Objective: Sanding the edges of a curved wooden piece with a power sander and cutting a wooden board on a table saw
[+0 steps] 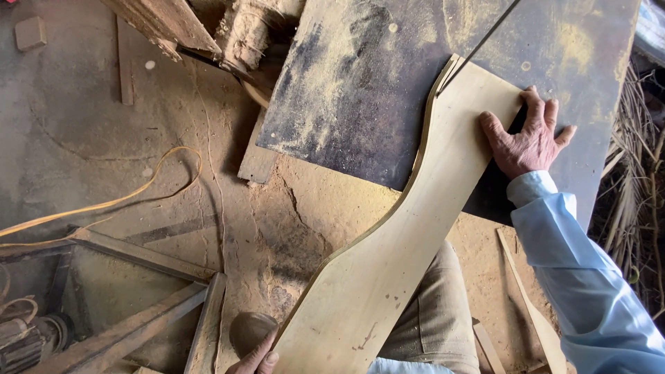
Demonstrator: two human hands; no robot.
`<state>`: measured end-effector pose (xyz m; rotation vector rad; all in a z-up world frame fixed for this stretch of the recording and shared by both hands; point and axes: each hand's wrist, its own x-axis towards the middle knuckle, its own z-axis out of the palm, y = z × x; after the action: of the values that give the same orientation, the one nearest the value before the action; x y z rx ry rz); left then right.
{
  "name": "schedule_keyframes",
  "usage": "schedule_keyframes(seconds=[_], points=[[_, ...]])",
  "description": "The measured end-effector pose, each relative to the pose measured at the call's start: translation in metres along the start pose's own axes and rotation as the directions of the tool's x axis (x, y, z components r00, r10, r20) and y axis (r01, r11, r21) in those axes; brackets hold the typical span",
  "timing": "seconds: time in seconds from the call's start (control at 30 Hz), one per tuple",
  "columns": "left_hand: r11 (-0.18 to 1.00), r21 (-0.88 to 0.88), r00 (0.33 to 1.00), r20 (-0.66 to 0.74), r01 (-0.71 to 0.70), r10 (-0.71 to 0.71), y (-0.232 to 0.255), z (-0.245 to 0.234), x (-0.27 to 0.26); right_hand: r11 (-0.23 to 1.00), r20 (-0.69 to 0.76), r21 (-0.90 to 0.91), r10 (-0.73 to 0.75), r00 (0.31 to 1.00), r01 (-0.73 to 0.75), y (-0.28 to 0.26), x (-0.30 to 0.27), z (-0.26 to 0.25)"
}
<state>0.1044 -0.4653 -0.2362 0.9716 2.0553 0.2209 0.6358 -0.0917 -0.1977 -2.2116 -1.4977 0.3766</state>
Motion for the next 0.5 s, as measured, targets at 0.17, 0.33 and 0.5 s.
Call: schedule_keyframes(seconds=[0.17,0.33,0.5], points=[[0.932,-0.005,0.912,-0.206,-0.363,0.354,0.02,-0.004,-0.005,1.0,-0.027,-0.007,-0.025,0.999,0.025,0.001,-0.002,0.002],[0.863,0.046,0.824,-0.277,-0.503,0.495,0.024,-0.009,0.001,0.999,-0.032,0.006,-0.046,0.998,0.046,0.003,-0.002,0.005],[0.776,-0.093,0.768,-0.255,-0.624,0.587,0.037,-0.021,0.01,0.999,-0.047,-0.002,-0.033,0.998,0.033,0.006,-0.003,0.008]])
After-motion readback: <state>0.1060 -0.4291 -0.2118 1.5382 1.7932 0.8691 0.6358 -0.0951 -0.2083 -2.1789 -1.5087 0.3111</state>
